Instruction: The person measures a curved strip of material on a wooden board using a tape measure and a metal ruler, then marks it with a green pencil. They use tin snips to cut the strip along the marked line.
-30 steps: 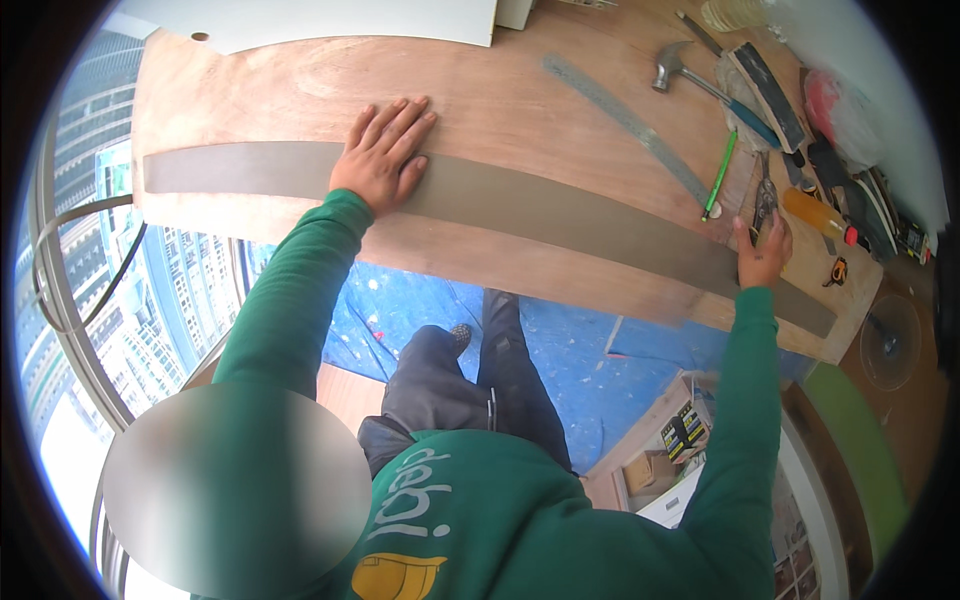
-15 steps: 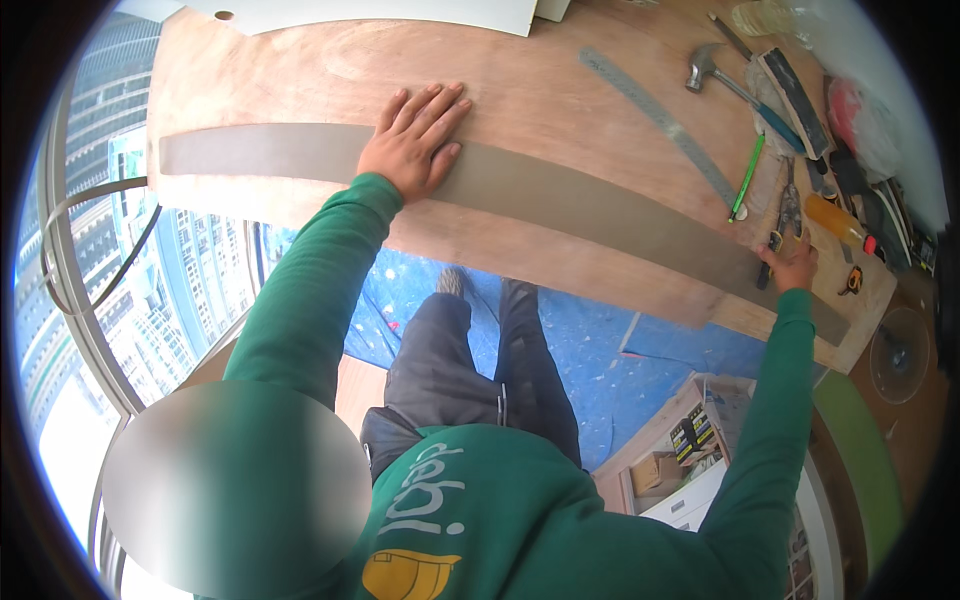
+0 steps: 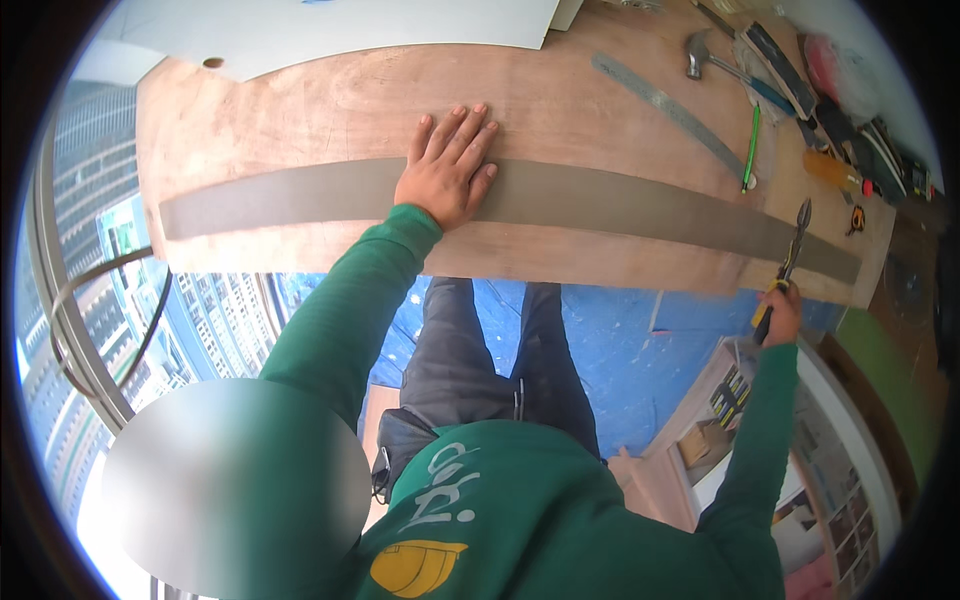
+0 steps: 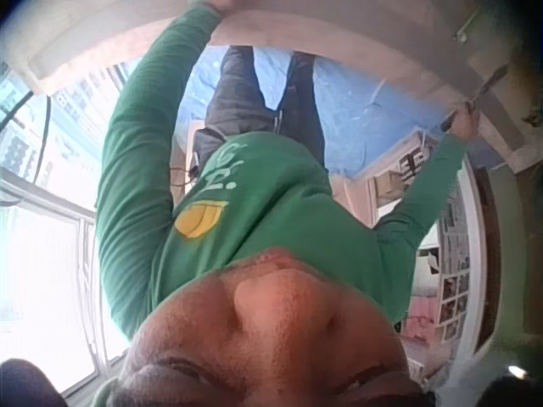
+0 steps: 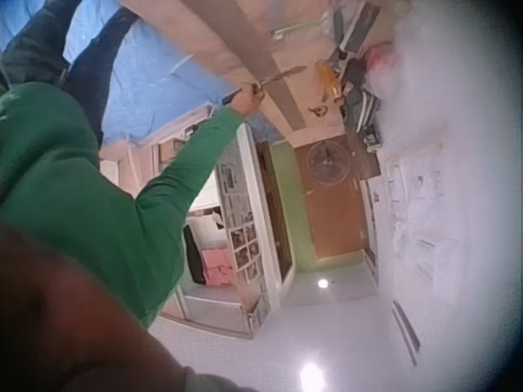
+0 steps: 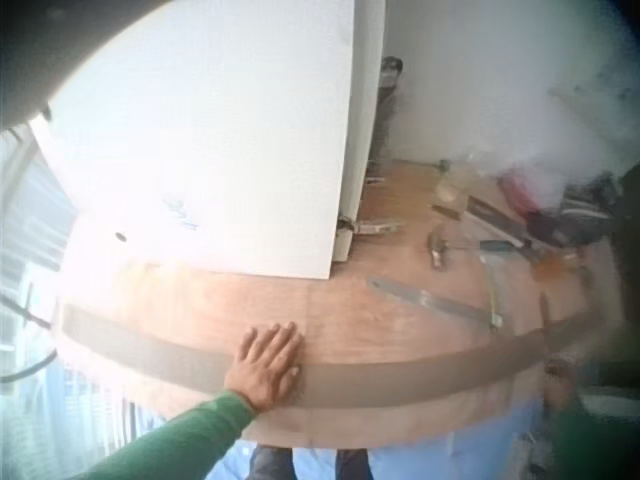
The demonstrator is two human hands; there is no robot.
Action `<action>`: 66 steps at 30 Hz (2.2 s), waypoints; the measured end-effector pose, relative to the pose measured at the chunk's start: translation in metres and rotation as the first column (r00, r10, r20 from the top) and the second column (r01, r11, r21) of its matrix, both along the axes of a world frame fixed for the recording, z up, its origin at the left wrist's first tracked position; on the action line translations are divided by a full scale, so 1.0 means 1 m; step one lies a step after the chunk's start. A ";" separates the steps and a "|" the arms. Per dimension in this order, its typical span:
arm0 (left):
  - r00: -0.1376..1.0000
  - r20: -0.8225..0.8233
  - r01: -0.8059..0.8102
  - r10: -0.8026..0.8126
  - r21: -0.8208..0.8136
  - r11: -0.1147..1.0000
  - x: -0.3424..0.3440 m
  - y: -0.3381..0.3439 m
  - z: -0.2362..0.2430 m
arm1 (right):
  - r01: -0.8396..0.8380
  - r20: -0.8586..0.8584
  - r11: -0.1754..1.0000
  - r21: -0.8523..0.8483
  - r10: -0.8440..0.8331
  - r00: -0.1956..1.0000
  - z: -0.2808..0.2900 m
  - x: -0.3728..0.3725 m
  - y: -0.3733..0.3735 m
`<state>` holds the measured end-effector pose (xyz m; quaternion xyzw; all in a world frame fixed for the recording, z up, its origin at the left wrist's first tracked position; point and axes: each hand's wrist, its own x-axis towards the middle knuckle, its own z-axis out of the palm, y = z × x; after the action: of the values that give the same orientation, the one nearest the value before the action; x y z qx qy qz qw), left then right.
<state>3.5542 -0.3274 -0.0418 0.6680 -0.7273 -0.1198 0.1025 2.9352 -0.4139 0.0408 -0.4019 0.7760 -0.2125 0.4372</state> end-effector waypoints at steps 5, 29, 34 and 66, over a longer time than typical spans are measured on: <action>0.974 -0.182 0.117 -0.131 -0.083 0.990 0.011 0.009 -0.004 | 0.144 0.501 0.967 0.212 -0.234 0.833 0.028 0.146 0.149; 0.884 0.019 0.463 -0.467 0.092 0.881 0.012 -0.008 0.029 | 0.001 0.917 0.961 0.277 -0.265 0.297 -0.029 0.375 0.157; 0.933 -0.016 0.360 -0.360 0.105 0.927 0.003 -0.011 0.023 | -0.013 0.910 0.957 0.290 -0.271 0.313 -0.033 0.374 0.167; 0.974 -0.019 0.225 -0.227 0.244 0.943 -0.008 -0.017 0.024 | -0.008 0.893 0.964 0.266 -0.243 0.379 -0.033 0.387 0.159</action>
<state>3.5464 -0.3444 -0.0180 0.5882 -0.7793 -0.2161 0.0015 3.3223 -0.2551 0.0074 -0.1080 0.4497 -0.3399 0.8189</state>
